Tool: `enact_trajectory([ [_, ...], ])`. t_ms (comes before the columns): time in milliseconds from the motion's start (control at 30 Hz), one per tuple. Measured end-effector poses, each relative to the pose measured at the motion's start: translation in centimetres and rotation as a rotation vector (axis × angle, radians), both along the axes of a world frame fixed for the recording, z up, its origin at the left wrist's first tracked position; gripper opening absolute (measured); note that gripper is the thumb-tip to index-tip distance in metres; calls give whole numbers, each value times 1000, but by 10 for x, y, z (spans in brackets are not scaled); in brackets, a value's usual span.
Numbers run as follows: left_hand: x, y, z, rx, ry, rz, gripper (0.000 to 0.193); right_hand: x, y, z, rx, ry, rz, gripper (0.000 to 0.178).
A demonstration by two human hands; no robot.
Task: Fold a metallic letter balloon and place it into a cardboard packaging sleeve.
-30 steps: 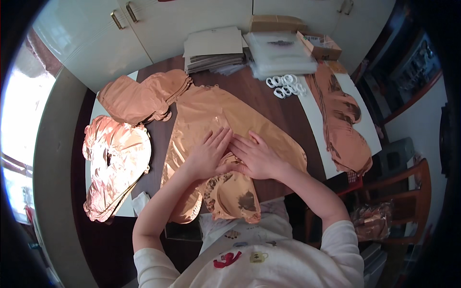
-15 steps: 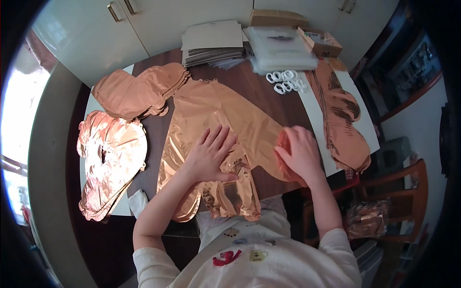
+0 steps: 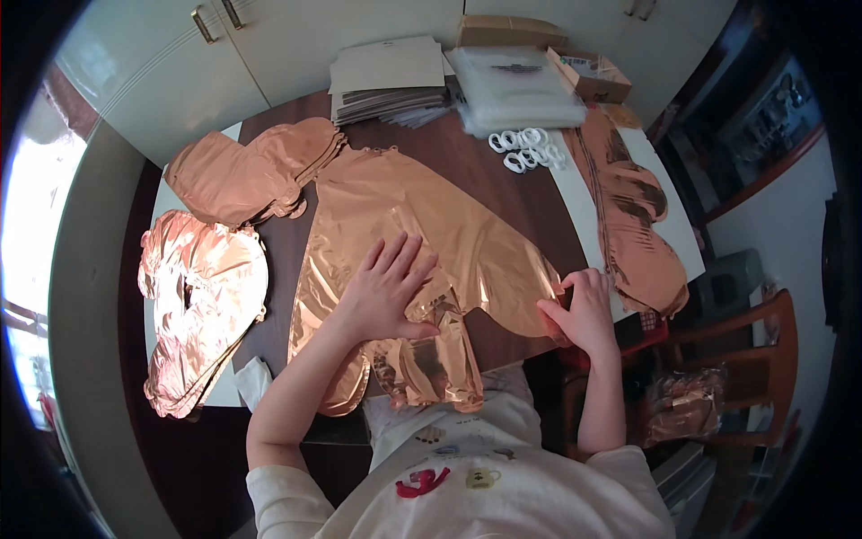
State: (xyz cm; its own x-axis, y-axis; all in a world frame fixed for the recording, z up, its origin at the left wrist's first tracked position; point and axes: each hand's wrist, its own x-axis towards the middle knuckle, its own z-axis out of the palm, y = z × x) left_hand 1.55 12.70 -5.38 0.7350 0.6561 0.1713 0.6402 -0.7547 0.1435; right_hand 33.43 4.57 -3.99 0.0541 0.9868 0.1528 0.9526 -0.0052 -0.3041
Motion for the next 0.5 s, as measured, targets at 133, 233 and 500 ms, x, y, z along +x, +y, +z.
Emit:
enact_trajectory([
  [133, -1, 0, 0, 3, -1, -1, 101, 2, 3, -2, -20, 115, 54, 39],
  [233, -2, 1, 0, 9, 2, 0, 101, -3, 5, 4, -99, 195, 52, 38],
  [500, -2, 0, 1, 5, 3, -5, 99, -19, 10, -1, 47, 259, -19, 59],
])
